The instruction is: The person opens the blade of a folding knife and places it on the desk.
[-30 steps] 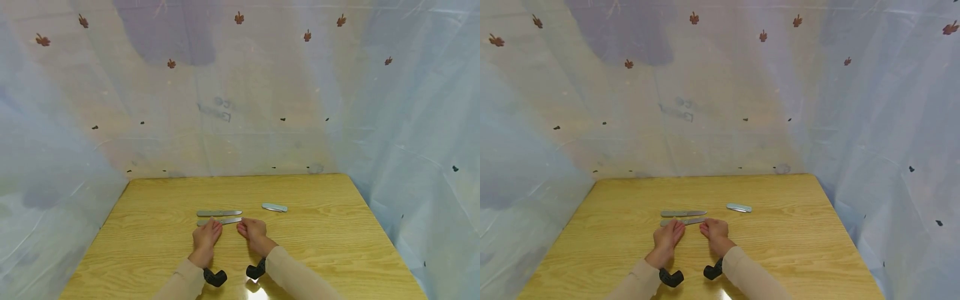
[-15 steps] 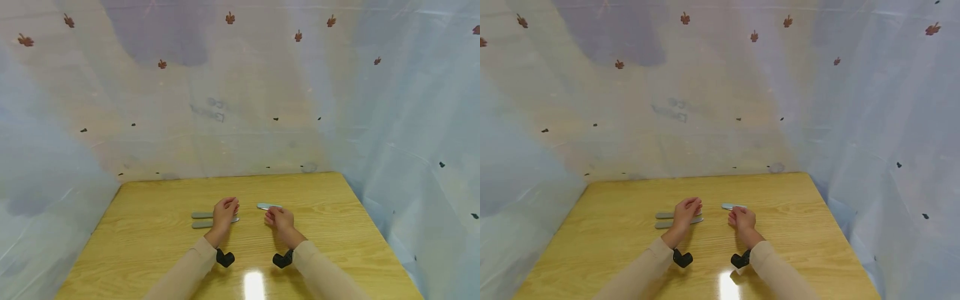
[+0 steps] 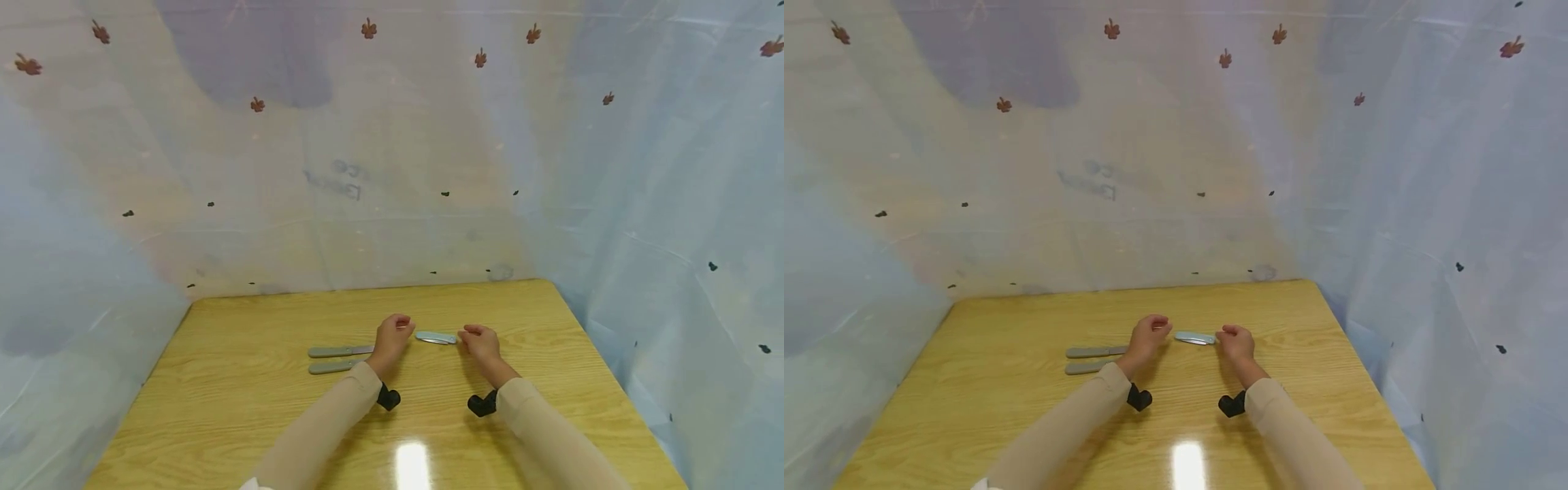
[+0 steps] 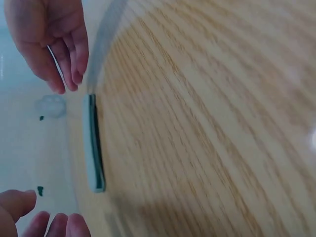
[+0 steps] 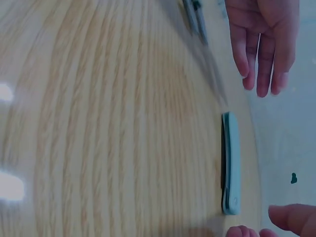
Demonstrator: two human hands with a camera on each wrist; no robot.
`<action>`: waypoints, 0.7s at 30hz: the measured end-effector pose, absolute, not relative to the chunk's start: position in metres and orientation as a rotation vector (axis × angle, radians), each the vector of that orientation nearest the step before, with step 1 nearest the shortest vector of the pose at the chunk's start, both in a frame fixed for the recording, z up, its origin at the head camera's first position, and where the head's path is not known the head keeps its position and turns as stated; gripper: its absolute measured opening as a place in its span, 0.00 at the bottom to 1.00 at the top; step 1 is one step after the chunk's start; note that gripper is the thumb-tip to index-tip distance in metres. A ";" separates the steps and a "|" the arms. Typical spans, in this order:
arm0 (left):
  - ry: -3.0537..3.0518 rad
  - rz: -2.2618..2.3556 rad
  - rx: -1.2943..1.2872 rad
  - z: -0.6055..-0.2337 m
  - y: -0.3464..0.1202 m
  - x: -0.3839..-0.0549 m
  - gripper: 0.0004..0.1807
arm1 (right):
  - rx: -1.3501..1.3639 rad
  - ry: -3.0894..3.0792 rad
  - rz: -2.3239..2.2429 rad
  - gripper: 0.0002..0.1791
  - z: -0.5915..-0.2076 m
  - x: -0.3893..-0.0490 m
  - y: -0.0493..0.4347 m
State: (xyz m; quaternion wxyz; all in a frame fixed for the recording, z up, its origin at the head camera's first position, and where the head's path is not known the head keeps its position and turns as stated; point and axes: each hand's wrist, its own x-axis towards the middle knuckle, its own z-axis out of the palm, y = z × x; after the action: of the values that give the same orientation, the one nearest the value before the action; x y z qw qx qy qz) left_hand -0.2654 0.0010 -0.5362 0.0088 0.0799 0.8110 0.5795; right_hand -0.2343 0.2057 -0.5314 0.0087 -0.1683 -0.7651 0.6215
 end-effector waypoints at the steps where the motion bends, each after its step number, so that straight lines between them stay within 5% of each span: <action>1: 2.530 1.797 0.254 -0.539 0.003 -0.268 0.15 | -0.521 -2.406 1.932 0.19 -0.532 -0.235 0.206; 21: 2.582 1.712 0.225 -0.567 0.023 -0.269 0.11 | -0.311 -2.665 1.548 0.15 -0.547 -0.239 0.192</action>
State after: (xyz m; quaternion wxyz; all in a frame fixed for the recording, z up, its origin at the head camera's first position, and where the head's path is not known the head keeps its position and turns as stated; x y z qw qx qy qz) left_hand -0.2686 0.0228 -0.5674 0.0178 0.0724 0.8311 0.5511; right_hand -0.2391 0.1916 -0.5474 0.0217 -0.1004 -0.8601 0.4997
